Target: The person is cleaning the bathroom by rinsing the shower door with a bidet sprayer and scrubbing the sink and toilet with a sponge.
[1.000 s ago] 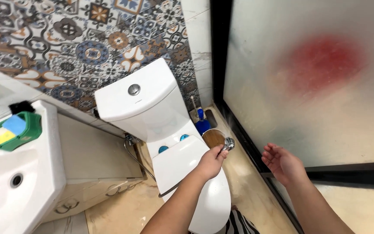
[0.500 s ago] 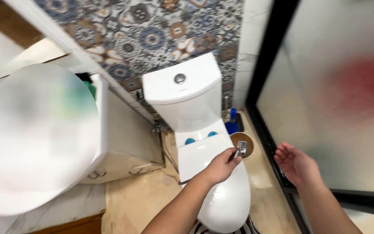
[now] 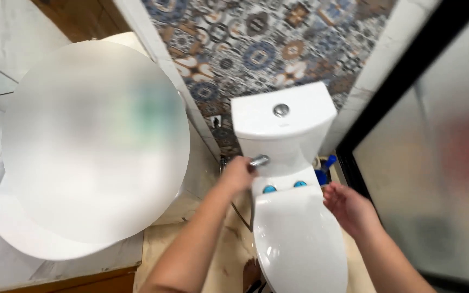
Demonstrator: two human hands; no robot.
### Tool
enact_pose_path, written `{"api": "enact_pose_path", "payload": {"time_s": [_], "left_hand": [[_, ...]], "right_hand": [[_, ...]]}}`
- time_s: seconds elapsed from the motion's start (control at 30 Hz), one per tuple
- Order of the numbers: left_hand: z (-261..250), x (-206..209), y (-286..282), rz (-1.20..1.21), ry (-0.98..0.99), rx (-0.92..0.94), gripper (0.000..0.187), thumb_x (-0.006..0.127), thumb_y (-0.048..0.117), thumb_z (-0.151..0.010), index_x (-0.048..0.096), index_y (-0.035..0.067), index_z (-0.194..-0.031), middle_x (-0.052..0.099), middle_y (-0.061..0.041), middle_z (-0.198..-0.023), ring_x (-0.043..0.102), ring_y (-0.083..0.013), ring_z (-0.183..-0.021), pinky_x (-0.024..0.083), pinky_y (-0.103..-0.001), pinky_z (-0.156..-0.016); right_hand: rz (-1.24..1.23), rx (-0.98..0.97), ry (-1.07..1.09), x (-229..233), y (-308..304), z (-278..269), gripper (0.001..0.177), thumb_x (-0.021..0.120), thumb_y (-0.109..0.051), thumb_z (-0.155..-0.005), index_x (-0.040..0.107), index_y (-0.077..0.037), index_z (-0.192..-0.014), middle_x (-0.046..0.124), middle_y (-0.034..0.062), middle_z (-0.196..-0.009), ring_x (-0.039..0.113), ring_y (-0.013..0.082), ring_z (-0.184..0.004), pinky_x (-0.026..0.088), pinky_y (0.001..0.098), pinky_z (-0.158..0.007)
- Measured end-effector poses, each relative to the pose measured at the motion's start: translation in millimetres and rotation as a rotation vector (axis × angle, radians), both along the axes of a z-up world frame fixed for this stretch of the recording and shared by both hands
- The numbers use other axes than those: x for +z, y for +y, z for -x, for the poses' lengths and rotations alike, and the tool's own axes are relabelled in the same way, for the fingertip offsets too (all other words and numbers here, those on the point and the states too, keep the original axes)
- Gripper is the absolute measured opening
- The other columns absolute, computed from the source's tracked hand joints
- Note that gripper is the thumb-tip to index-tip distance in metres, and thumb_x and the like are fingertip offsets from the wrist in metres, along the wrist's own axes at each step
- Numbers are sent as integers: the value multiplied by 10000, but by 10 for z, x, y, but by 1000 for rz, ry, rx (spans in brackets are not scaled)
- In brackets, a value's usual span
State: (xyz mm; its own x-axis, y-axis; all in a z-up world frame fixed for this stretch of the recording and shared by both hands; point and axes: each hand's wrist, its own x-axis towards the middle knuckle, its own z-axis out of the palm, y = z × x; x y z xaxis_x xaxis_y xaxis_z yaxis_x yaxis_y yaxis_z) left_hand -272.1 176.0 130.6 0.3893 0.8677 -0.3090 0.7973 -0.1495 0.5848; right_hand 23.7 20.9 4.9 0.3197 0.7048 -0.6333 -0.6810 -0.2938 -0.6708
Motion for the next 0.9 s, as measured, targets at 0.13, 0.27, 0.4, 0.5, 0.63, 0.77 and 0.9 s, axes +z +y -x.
{"api": "enact_pose_path", "payload": {"time_s": [0.13,0.27,0.4,0.5,0.63,0.77,0.9], "left_hand": [[551,-344,1117,-122,159,120,263,644,162,-824,663,181,-1086,733,-134,-1104,690,-406,-1033,541,-500,-874],[669,-217,1806,-126,152,127,426,599,105,-870,633,145,-1293,726,-149,-1101,684,-394,-1012,551,-493,-842],[676,-507,2388,-207,112,97,495,412,-102,-822,622,102,-1221,689,-170,-1171,671,-412,-1063,536,-516,-893],[654,-695,2640,-247,159,-3,425,412,-98,-816,605,86,-1146,677,-168,-1138,672,-413,-1016,536,-511,-843],[661,-415,2487,-65,107,-43,577,339,0,-962,461,131,-1511,423,-161,-1588,476,-398,-1386,389,-466,-1155],[599,-918,2766,-195,384,-312,322,476,24,-900,617,138,-1166,661,-131,-1255,657,-361,-1132,540,-458,-917],[569,-941,2758,-228,566,-459,434,532,1,-910,661,207,-1269,591,-92,-1360,591,-332,-1213,528,-464,-959]], "right_hand": [[93,-46,-29,461,154,607,173,522,-140,-1049,622,-45,-1153,640,107,-1012,623,260,-957,509,412,-927],[188,-78,-59,629,369,1044,239,489,-119,-1080,610,29,-1224,654,149,-1107,626,275,-1006,527,426,-968],[225,-88,-81,646,454,1238,235,495,-109,-1069,600,34,-1223,645,169,-1109,611,291,-985,522,423,-913],[229,-104,-88,495,449,1196,233,492,-108,-1070,601,33,-1220,642,170,-1109,611,293,-990,516,419,-907],[252,-132,-106,560,446,1172,214,491,-101,-1080,596,36,-1205,630,170,-1113,602,289,-988,517,410,-914],[243,-139,-139,394,409,1099,233,497,-95,-1077,590,49,-1235,623,183,-1118,597,310,-998,501,425,-926],[226,-121,-142,409,466,1167,214,474,-118,-1096,573,29,-1217,605,178,-1100,581,306,-990,490,421,-926]]}}
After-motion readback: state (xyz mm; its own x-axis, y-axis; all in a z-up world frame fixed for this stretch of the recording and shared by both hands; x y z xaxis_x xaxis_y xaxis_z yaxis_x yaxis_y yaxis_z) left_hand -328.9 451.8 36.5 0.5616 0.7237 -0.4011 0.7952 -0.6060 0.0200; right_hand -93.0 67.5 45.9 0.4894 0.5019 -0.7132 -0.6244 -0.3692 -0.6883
